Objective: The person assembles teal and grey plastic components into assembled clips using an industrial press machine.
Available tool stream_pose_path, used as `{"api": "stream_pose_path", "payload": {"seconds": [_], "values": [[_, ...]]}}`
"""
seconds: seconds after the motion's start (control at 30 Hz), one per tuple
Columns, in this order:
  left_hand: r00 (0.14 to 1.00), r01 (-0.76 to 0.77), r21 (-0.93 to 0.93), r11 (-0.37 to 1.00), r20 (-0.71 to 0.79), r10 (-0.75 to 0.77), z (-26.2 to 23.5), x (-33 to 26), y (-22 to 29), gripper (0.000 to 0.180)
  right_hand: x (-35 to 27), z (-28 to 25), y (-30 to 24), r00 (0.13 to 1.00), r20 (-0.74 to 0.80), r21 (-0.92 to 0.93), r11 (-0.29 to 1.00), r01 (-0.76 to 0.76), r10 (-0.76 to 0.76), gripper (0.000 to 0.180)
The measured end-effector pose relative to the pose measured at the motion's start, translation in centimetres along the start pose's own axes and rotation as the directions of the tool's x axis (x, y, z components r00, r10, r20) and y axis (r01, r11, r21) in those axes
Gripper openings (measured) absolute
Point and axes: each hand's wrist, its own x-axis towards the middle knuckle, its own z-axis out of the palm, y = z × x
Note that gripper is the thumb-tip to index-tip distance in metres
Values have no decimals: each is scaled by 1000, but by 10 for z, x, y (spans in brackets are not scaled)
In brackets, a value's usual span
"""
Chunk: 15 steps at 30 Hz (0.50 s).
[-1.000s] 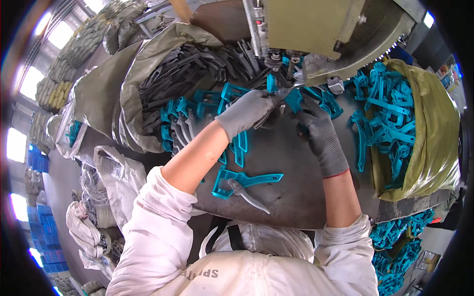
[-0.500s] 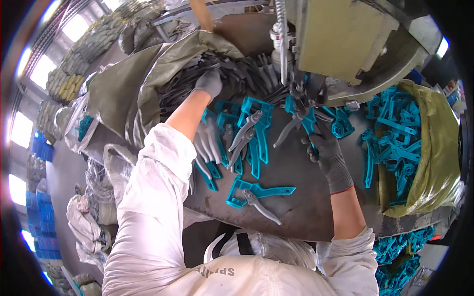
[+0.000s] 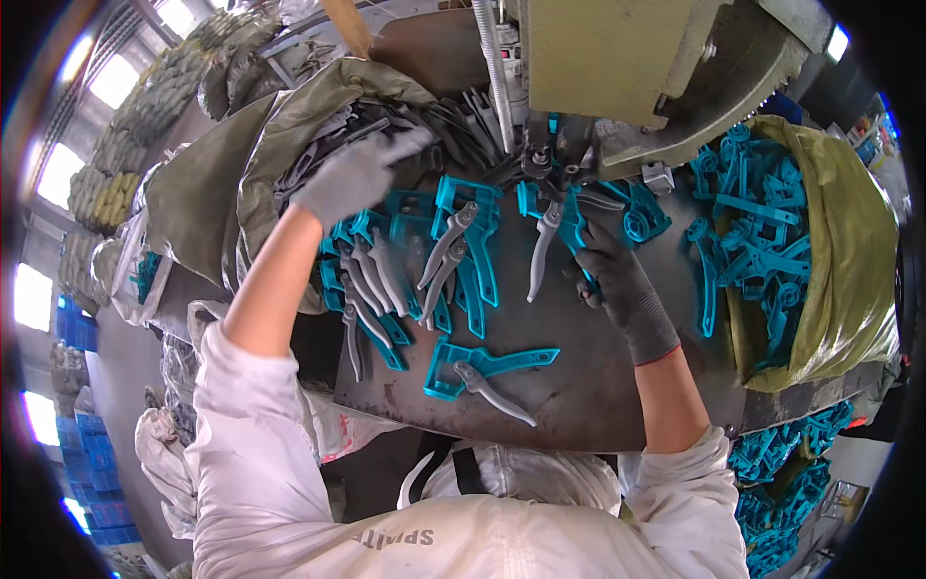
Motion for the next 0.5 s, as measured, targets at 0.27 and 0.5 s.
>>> {"api": "stream_pose_path", "payload": {"seconds": [0.27, 0.5], "values": [[984, 121, -987, 105, 134, 122, -43, 13, 183, 37, 0, 29, 27, 981, -146, 289, 942, 168, -130, 35], [989, 130, -886, 445, 150, 9, 55, 16, 132, 30, -51, -98, 52, 615, -235, -971, 159, -176, -753, 53]]}}
